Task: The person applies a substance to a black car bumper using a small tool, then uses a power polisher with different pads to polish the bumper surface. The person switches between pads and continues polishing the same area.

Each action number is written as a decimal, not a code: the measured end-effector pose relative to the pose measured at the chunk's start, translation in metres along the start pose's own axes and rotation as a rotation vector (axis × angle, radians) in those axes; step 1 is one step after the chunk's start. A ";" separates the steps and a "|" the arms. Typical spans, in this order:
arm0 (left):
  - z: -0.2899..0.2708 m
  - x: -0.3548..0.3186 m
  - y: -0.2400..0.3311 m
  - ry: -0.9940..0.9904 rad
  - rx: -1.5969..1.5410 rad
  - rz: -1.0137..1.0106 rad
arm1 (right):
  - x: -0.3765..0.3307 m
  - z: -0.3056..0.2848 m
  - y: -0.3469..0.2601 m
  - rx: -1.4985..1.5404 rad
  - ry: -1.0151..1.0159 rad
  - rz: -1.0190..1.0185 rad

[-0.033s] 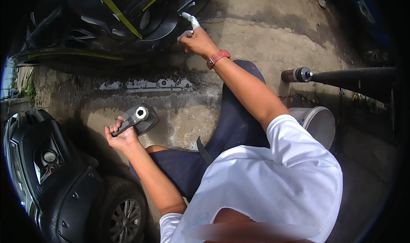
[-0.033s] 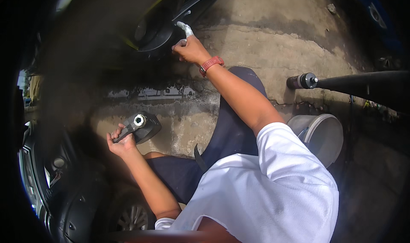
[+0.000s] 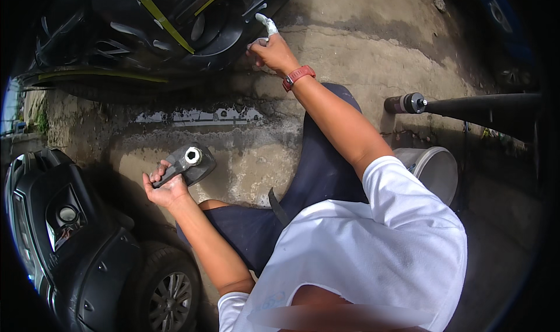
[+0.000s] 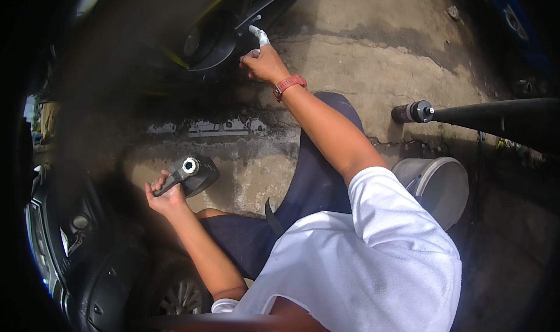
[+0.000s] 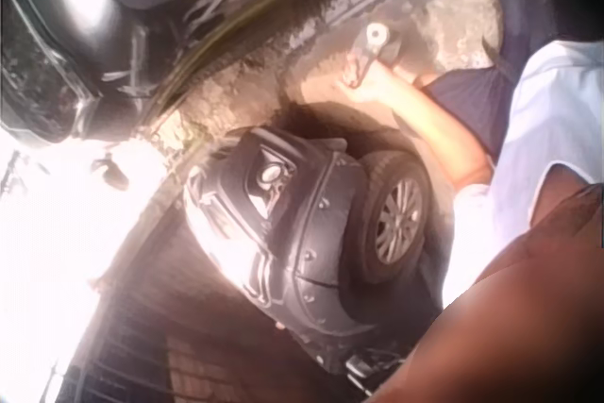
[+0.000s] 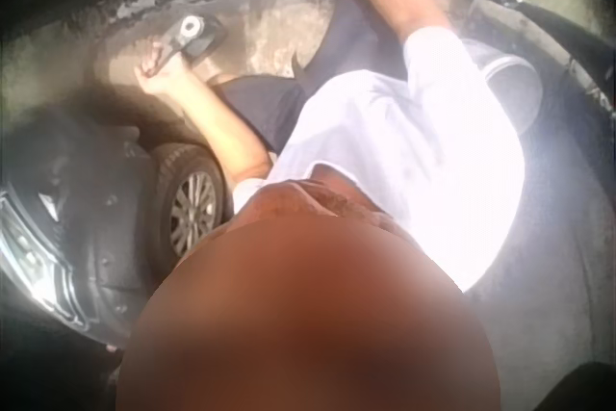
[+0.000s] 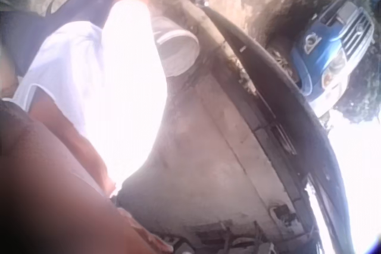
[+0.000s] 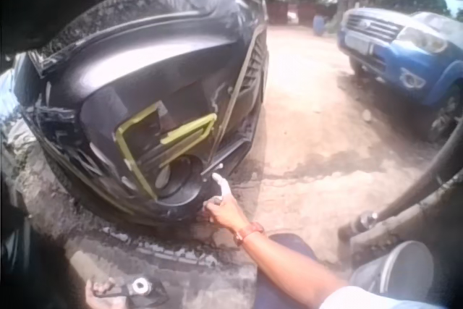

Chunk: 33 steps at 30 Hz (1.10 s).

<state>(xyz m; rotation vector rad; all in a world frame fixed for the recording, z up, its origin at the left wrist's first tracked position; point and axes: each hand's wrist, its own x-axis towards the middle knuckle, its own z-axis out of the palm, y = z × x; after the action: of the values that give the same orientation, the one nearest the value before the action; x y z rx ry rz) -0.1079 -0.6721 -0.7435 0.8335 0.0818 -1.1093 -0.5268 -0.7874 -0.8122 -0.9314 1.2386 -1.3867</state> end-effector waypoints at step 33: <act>-0.007 0.002 -0.009 -0.078 -0.052 -0.075 | -0.093 0.108 0.027 -0.784 0.018 -0.190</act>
<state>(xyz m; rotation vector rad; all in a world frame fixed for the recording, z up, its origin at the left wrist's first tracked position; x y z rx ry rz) -0.1116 -0.6706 -0.7541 0.7453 0.0769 -1.2043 -0.3997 -0.7171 -0.8128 -1.6000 1.7882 -1.0377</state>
